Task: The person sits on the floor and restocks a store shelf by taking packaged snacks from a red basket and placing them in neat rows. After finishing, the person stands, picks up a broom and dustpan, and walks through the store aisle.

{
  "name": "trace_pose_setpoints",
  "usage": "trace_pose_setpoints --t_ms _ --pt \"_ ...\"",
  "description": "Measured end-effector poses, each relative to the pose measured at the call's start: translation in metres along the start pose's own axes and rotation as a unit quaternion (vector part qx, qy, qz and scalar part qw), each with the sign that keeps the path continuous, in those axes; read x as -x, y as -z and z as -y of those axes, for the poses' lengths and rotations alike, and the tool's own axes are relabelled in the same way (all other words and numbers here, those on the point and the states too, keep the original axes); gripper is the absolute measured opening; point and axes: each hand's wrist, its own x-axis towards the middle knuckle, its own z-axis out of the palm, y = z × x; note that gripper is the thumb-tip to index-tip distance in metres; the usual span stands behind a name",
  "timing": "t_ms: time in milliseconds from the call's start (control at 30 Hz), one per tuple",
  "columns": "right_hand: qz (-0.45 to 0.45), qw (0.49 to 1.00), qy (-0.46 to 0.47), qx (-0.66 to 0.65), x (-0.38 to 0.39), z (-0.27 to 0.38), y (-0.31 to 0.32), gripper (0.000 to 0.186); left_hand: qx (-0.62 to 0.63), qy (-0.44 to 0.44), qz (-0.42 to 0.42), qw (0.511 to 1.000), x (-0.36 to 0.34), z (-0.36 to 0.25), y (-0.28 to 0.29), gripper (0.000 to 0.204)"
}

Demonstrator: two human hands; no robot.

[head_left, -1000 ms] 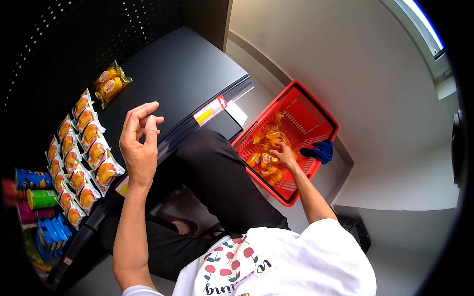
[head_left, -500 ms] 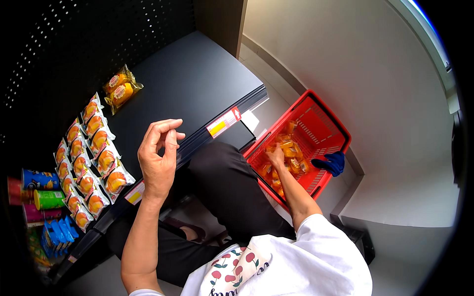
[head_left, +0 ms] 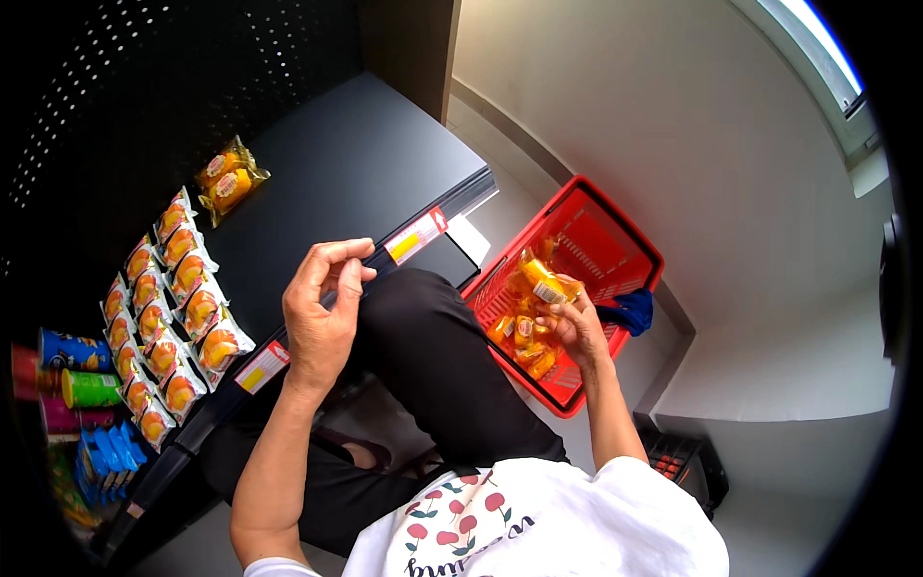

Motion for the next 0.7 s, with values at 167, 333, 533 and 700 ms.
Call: trace_pose_setpoints --t_ms 167,333,533,700 --pt "0.116 0.988 0.098 -0.017 0.013 0.043 -0.085 0.037 0.039 0.01 0.024 0.999 0.006 -0.013 0.003 0.019" --pt "0.212 0.897 0.333 0.197 0.025 0.058 -0.17 0.031 0.219 0.088 0.108 0.966 0.005 -0.016 0.018 0.043" --pt "0.243 0.705 0.481 0.461 0.027 0.047 -0.229 0.048 0.301 0.128 0.117 0.938 0.006 -0.016 0.041 0.069" --pt "0.277 0.663 0.487 0.496 0.024 0.028 -0.248 0.045 0.268 0.149 0.084 0.948 0.015 -0.005 0.054 0.049"
